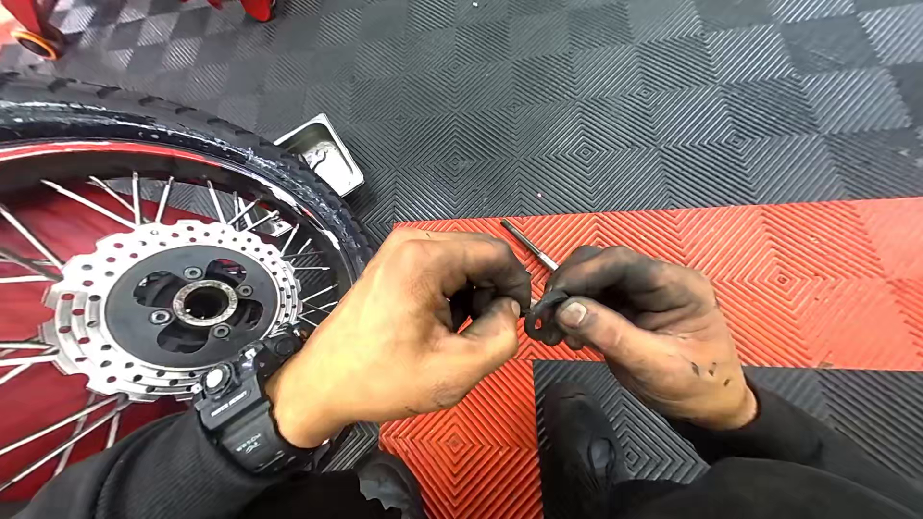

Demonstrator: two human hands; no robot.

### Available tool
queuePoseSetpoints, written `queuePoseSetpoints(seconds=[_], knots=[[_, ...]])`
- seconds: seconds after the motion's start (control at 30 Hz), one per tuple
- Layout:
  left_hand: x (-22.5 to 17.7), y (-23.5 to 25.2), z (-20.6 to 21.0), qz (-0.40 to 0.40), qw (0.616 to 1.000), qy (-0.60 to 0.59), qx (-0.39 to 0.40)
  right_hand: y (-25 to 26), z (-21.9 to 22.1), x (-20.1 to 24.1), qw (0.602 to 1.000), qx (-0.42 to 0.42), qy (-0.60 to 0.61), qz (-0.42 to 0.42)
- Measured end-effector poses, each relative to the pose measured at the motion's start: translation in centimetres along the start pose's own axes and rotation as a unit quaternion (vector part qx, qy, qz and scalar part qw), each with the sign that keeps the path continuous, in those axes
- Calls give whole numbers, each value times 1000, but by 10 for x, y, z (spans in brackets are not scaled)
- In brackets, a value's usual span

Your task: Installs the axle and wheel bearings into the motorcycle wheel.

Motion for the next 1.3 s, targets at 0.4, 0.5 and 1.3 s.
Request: queuePoseSetpoints(seconds=[0.4,0.5,1.3], knots=[[3,0,2,7,1000,21,17,1,3,0,999,9,-47,-21],[11,-1,2,-22,999,23,-6,1,5,-4,999,16,-35,-6],[86,-129,-46,-267,908,274,169,9,85,-118,984,52,-141,-95]])
Point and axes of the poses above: each hand's wrist, its own y-axis towards the middle knuckle, its own z-axis out of the palm, x = y × z, the point moved 5 cm from there along y, towards the middle knuckle, and after that the axes turned 9 degrees about -x, right-handed, at the moved point
